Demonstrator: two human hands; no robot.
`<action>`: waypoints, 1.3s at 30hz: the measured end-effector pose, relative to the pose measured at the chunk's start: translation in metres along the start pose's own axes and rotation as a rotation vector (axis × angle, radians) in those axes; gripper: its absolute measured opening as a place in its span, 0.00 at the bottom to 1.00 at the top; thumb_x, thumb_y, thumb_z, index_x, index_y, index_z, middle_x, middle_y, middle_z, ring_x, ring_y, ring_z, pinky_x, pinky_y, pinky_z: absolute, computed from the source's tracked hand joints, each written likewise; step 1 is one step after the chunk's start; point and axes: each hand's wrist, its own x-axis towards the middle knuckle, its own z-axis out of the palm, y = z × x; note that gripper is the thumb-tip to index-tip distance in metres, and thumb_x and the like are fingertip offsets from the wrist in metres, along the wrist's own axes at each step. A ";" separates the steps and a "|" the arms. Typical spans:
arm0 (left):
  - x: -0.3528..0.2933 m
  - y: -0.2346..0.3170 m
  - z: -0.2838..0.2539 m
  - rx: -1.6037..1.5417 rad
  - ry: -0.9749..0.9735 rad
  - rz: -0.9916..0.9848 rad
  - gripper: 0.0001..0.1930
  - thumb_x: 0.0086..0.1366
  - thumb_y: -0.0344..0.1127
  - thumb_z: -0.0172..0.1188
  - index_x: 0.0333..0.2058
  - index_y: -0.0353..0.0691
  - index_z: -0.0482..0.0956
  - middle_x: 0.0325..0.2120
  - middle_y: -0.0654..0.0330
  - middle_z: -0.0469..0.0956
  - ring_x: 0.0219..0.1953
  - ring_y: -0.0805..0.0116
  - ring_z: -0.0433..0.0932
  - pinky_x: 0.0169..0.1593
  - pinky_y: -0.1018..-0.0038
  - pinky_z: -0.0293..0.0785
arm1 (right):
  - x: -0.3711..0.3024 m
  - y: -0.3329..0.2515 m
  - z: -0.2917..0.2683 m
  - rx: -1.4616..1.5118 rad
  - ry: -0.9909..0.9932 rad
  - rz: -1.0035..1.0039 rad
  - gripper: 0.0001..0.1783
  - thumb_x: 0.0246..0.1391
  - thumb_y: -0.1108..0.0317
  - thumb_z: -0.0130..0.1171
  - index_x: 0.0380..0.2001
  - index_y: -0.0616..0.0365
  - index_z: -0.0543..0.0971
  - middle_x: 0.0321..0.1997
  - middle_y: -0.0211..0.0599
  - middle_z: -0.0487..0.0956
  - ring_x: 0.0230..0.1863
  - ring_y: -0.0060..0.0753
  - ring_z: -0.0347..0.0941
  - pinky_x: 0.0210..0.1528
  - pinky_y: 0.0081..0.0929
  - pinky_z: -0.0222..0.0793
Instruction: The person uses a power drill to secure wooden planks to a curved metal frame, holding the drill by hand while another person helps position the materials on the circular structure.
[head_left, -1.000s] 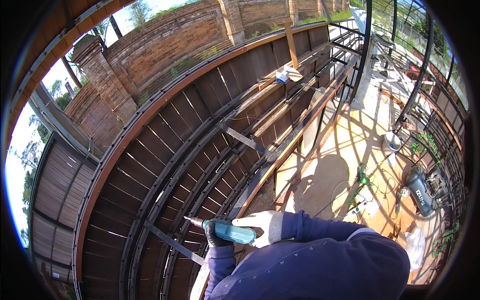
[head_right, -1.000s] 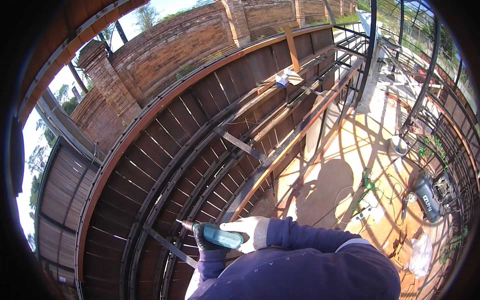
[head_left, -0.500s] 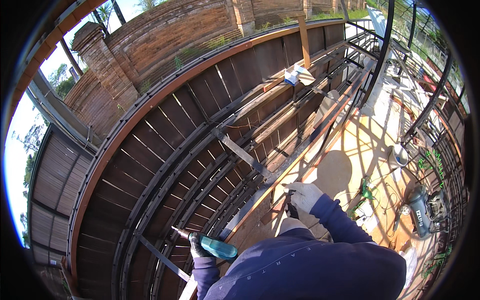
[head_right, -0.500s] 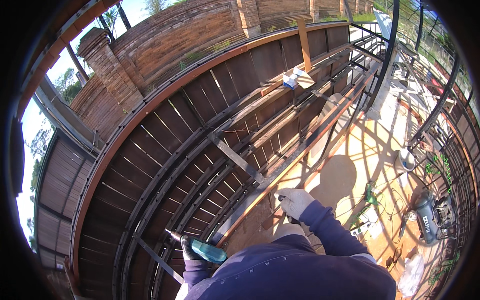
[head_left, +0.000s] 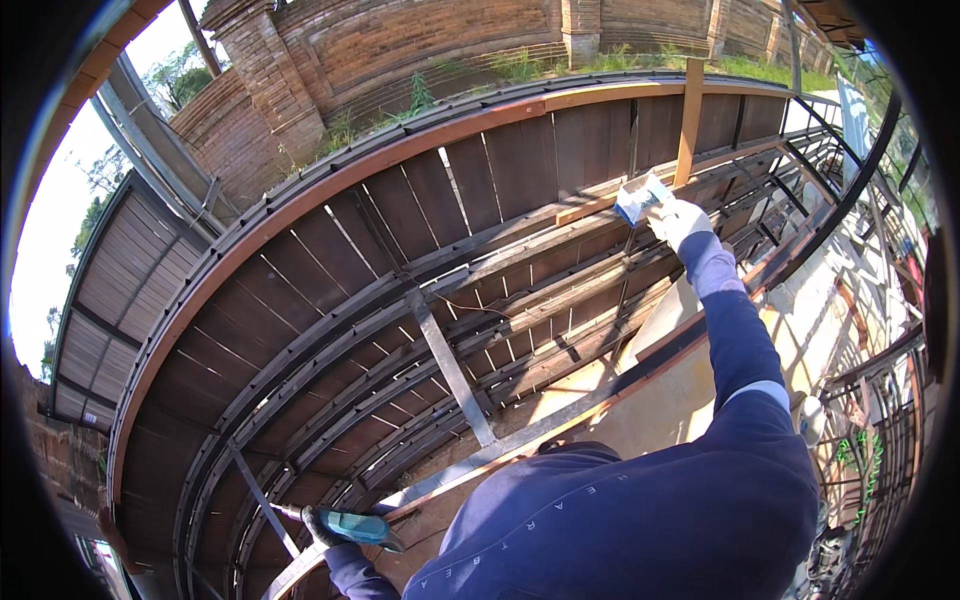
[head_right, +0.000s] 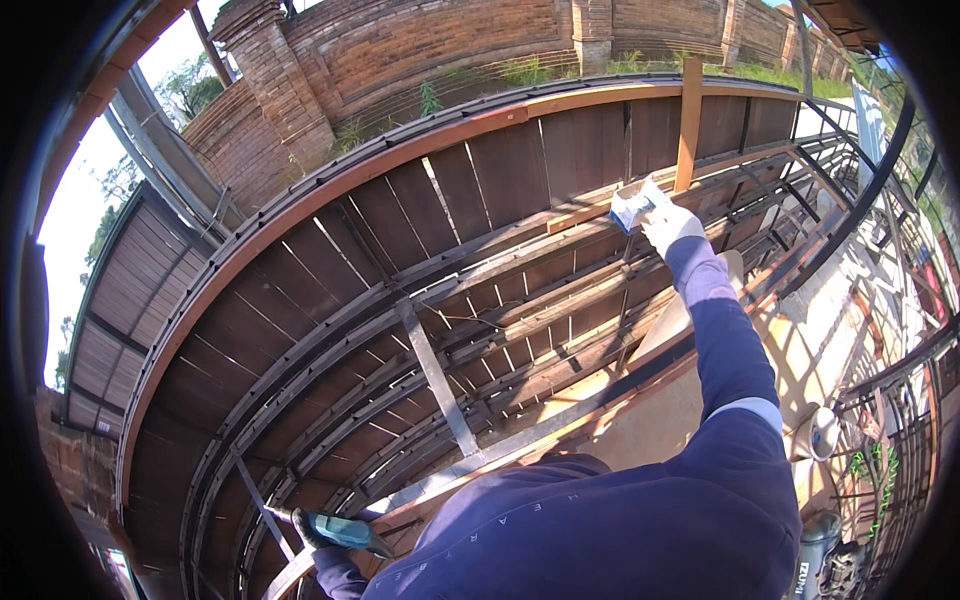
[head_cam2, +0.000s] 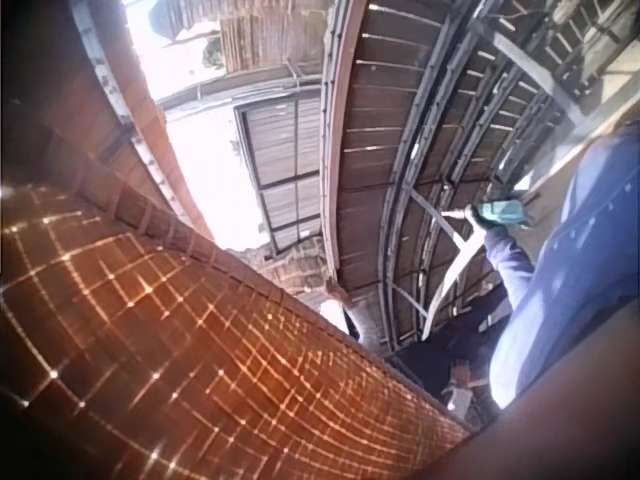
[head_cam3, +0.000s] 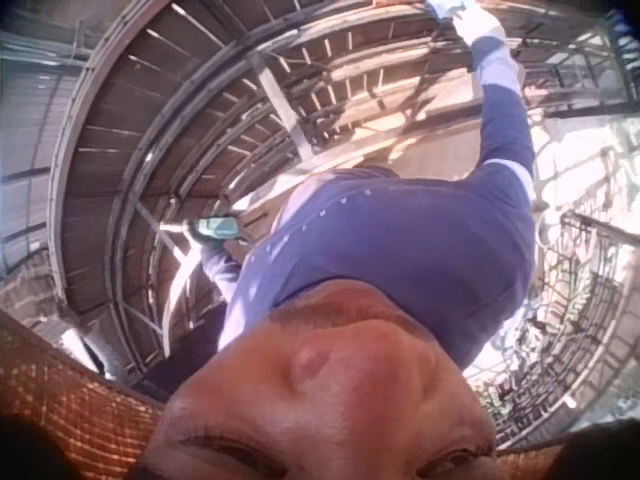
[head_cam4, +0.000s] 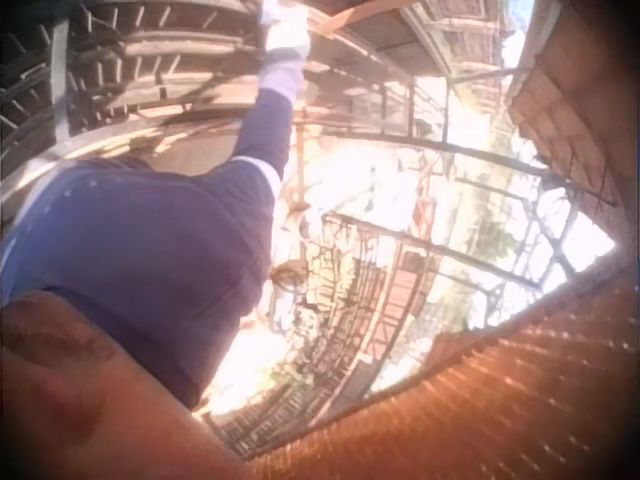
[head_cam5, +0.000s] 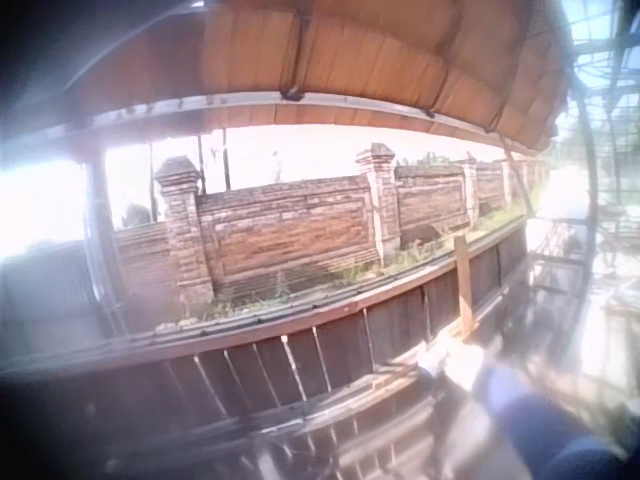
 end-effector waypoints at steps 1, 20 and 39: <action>-0.020 0.003 0.018 -0.008 0.042 0.055 0.21 0.58 0.61 0.68 0.39 0.53 0.77 0.29 0.65 0.77 0.27 0.60 0.78 0.34 0.59 0.80 | 0.015 0.003 0.009 0.075 -0.152 0.129 0.15 0.61 0.61 0.56 0.45 0.57 0.83 0.41 0.42 0.85 0.41 0.39 0.82 0.43 0.34 0.78; -0.040 0.010 0.035 0.308 0.449 0.021 0.41 0.54 0.67 0.68 0.50 0.31 0.81 0.39 0.50 0.84 0.37 0.60 0.83 0.45 0.63 0.80 | 0.127 -0.210 0.034 1.077 -0.264 0.307 0.20 0.59 0.59 0.60 0.49 0.60 0.78 0.32 0.41 0.83 0.32 0.38 0.78 0.33 0.36 0.75; -0.047 0.026 0.040 0.633 0.426 0.019 0.37 0.56 0.72 0.63 0.42 0.38 0.87 0.36 0.53 0.86 0.37 0.59 0.84 0.45 0.65 0.79 | 0.246 -0.355 0.086 1.064 -0.541 -0.028 0.29 0.61 0.62 0.59 0.63 0.59 0.70 0.22 0.37 0.80 0.19 0.36 0.72 0.22 0.32 0.69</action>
